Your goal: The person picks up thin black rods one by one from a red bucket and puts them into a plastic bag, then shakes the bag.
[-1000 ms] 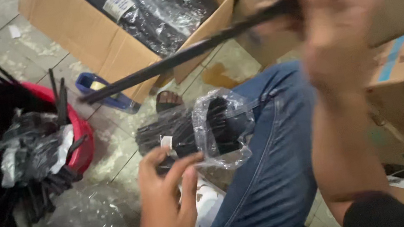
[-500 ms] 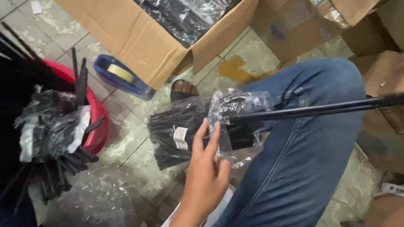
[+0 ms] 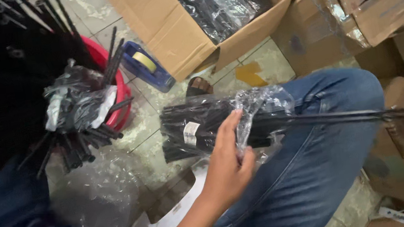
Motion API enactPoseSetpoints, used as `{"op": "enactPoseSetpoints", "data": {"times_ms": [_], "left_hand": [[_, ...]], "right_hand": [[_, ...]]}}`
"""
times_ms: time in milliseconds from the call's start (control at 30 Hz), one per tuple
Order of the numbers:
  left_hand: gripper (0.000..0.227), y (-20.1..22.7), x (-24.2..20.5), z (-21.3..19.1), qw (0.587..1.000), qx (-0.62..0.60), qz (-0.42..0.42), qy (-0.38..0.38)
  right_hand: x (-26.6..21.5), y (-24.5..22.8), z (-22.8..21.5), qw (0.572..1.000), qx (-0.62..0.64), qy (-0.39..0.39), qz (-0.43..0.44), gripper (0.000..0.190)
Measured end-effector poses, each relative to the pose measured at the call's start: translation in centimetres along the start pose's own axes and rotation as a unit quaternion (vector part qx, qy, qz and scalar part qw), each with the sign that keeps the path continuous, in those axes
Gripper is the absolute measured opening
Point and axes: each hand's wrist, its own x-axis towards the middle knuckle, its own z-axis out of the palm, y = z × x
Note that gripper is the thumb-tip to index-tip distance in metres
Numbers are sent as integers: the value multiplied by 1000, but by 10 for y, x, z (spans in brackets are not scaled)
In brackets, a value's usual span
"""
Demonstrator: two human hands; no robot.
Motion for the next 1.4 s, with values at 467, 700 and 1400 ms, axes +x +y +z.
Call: {"op": "enactPoseSetpoints", "data": {"times_ms": [467, 700, 1400], "left_hand": [[40, -7, -2, 16, 991, -74, 12, 107], [44, -3, -2, 15, 991, -72, 19, 113], [48, -10, 3, 17, 990, -70, -8, 122]], "right_hand": [[-22, -71, 230, 964, -87, 237, -79, 44], [-30, -69, 232, 977, -56, 191, -78, 40], [-8, 6, 122, 986, 57, 148, -56, 38]]}}
